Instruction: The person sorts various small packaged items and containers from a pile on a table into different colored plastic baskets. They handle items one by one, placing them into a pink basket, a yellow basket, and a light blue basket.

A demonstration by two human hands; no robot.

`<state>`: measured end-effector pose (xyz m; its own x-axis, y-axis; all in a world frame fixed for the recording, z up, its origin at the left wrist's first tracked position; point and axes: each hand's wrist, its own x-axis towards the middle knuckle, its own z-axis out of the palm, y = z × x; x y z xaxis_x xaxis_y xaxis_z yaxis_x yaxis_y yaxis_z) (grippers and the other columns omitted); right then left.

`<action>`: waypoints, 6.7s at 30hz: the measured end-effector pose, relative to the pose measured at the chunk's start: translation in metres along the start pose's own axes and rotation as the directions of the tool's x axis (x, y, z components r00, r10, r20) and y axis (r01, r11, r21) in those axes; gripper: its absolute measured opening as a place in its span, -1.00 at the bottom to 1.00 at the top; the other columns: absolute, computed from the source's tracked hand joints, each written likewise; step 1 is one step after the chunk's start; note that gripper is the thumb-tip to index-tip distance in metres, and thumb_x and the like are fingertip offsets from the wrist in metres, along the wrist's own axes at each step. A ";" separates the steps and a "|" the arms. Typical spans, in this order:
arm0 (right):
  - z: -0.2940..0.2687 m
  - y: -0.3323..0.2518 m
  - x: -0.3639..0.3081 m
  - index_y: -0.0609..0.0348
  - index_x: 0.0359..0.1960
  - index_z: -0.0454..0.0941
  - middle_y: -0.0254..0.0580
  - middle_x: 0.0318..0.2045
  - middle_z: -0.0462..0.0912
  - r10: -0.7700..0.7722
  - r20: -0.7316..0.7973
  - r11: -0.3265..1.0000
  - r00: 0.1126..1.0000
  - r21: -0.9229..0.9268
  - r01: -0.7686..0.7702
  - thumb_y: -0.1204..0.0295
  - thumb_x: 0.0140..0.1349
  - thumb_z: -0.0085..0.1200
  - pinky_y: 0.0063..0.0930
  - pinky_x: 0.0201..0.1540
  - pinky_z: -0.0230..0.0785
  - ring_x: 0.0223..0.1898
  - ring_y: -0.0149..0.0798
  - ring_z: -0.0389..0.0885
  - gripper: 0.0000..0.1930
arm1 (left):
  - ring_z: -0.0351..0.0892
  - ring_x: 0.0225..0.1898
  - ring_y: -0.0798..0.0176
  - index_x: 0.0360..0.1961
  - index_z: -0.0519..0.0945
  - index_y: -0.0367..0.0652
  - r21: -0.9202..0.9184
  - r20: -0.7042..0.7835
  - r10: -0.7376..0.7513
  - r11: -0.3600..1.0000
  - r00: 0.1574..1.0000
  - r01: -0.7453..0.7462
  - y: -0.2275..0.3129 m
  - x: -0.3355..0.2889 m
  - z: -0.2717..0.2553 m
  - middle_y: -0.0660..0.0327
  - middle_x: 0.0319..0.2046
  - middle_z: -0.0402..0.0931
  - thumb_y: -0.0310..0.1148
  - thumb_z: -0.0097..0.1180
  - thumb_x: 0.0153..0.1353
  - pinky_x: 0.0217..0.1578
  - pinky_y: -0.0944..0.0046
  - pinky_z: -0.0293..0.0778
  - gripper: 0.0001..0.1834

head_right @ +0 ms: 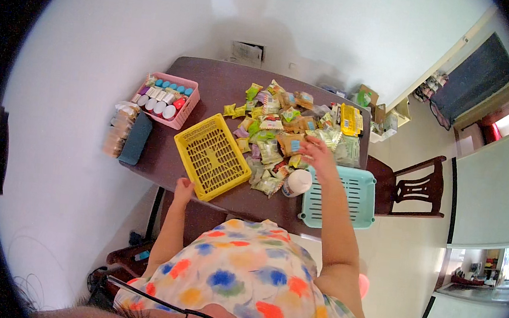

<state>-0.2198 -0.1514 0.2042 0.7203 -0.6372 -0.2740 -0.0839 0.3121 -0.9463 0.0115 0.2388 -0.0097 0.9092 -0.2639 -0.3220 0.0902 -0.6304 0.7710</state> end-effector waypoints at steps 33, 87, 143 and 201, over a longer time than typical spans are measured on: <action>-0.062 0.101 0.134 0.16 -0.06 0.42 -0.14 -0.08 0.49 -0.102 0.404 0.712 0.909 -0.608 0.351 0.52 -0.09 0.30 -0.31 -0.03 0.38 -0.06 -0.09 0.53 -0.51 | 0.39 0.11 0.04 0.26 0.22 0.03 -0.455 0.784 -0.189 0.472 0.591 0.755 0.265 0.000 0.234 0.12 0.20 0.23 0.34 -0.06 0.16 0.06 -0.08 0.40 -0.20; 0.056 0.031 0.104 0.13 0.26 0.18 -0.28 0.10 0.44 0.371 0.532 0.928 0.761 -0.236 -0.287 0.25 0.36 -0.03 -0.38 0.06 0.41 0.07 -0.34 0.48 -0.50 | 0.39 0.12 0.22 0.25 0.11 0.10 -0.792 0.370 0.011 0.527 0.929 0.310 0.235 -0.042 0.131 0.25 0.13 0.31 0.05 -0.15 0.36 -0.02 0.06 0.41 -0.46; 0.250 0.158 0.044 0.30 0.35 0.00 0.26 0.27 0.18 0.468 0.376 0.447 0.800 -0.881 0.152 0.29 0.12 0.20 -0.15 0.27 0.15 0.28 0.15 0.21 -0.17 | -0.12 0.37 -0.18 0.37 -0.04 -0.22 -0.042 -0.351 0.094 0.992 0.932 -0.116 0.029 -0.004 0.026 -0.14 0.32 -0.03 -0.46 0.24 -0.03 0.34 -0.05 -0.11 -0.03; -0.125 0.043 0.087 0.17 -0.54 0.50 -0.49 -0.55 0.41 -0.100 -0.238 0.984 0.966 -0.169 0.061 0.35 0.14 0.20 -0.57 -0.40 0.26 -0.46 -0.52 0.42 -0.79 | 0.43 -0.18 0.08 -0.26 0.33 -0.20 -0.007 0.223 0.711 0.685 0.667 -0.729 0.319 0.071 0.248 0.14 -0.20 0.40 -0.42 0.02 0.26 -0.17 0.12 0.35 -0.86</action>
<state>-0.2466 -0.2813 0.1181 0.5400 -0.8149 -0.2105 -0.1550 0.1496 -0.9765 0.0042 -0.1626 0.0772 0.5796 -0.7870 0.2113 -0.5981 -0.2347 0.7663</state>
